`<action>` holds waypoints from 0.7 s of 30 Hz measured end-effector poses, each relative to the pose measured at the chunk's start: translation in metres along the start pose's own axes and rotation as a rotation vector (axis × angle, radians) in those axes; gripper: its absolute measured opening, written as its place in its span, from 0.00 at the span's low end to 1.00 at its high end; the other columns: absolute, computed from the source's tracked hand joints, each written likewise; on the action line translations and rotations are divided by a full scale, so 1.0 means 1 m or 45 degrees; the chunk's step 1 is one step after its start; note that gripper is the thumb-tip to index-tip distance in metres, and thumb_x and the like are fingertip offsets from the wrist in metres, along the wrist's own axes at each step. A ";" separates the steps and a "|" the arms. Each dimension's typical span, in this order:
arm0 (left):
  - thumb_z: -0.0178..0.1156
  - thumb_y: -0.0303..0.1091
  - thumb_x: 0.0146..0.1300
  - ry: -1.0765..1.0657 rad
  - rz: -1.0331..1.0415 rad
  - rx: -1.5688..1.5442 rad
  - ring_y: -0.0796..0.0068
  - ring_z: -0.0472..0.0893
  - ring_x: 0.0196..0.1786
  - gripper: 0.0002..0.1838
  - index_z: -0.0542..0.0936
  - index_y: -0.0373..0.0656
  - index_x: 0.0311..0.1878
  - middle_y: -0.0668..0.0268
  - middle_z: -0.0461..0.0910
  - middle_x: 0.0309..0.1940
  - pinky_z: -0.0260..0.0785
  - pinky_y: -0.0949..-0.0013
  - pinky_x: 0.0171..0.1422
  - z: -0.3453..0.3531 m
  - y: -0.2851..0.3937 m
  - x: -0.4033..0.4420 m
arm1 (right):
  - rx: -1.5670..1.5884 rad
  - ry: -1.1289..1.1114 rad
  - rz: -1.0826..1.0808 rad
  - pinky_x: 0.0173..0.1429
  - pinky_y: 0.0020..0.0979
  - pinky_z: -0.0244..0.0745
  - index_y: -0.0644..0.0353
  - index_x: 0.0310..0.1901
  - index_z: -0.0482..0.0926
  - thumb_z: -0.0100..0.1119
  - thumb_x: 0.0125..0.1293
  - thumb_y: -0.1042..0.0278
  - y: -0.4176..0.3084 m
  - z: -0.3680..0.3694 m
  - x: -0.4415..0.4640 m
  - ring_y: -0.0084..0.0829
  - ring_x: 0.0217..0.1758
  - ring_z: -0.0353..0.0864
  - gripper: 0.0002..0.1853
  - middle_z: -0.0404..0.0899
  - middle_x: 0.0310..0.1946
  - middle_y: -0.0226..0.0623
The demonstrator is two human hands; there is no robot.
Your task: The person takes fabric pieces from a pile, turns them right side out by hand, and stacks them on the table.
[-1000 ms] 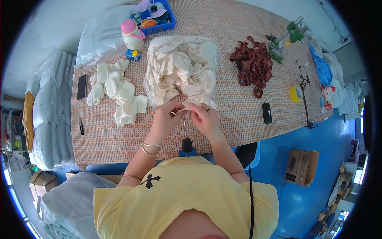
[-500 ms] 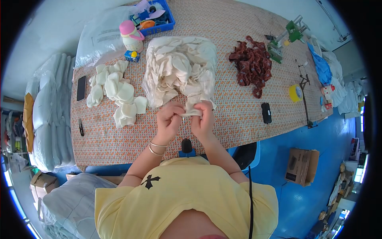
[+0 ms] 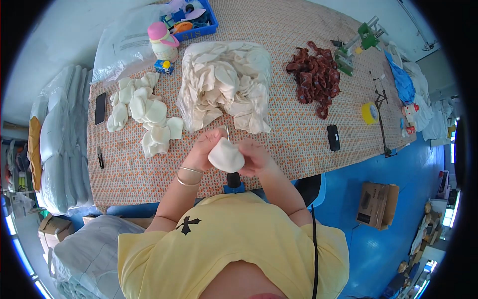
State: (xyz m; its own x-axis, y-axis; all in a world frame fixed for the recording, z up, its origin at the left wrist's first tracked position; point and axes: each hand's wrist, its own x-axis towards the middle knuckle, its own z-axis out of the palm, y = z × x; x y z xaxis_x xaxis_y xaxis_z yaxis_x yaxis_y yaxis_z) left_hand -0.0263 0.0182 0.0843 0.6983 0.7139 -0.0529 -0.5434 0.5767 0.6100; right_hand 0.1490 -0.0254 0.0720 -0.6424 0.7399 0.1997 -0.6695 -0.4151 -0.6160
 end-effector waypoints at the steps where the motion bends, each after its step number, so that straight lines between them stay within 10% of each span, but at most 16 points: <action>1: 0.49 0.35 0.66 0.044 0.023 -0.007 0.81 0.71 0.25 0.09 0.72 0.40 0.34 0.65 0.73 0.27 0.63 0.82 0.29 0.004 -0.001 0.001 | 0.051 0.129 -0.058 0.13 0.18 0.56 0.61 0.50 0.72 0.47 0.62 0.75 0.005 0.000 0.003 0.22 0.13 0.64 0.14 0.75 0.29 0.38; 8: 0.50 0.38 0.67 0.485 0.098 0.533 0.80 0.73 0.25 0.11 0.74 0.40 0.36 0.66 0.74 0.27 0.67 0.81 0.29 0.041 0.010 -0.002 | -0.150 0.565 -0.331 0.22 0.18 0.66 0.64 0.50 0.71 0.45 0.64 0.73 -0.016 0.017 0.006 0.23 0.23 0.74 0.14 0.75 0.37 0.40; 14: 0.52 0.34 0.66 0.206 -0.388 0.465 0.79 0.75 0.27 0.09 0.74 0.38 0.37 0.65 0.76 0.29 0.68 0.81 0.31 0.003 0.017 -0.008 | -0.870 0.773 -0.145 0.30 0.19 0.70 0.63 0.53 0.68 0.46 0.61 0.79 -0.025 0.026 0.003 0.24 0.32 0.75 0.17 0.74 0.41 0.40; 21: 0.55 0.27 0.63 0.430 0.202 0.210 0.79 0.76 0.29 0.04 0.74 0.36 0.35 0.63 0.78 0.30 0.70 0.82 0.33 0.007 -0.004 -0.002 | -0.815 0.870 -0.547 0.41 0.20 0.72 0.60 0.55 0.67 0.51 0.56 0.85 0.002 0.016 0.018 0.27 0.41 0.72 0.23 0.71 0.47 0.41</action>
State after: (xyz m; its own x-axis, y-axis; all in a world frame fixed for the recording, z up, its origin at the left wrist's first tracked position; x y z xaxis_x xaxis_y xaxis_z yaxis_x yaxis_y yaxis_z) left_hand -0.0219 0.0118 0.0870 0.4047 0.8949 -0.1880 -0.5306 0.3972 0.7488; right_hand 0.1302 -0.0214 0.0863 0.0876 0.9854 0.1458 -0.3400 0.1672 -0.9254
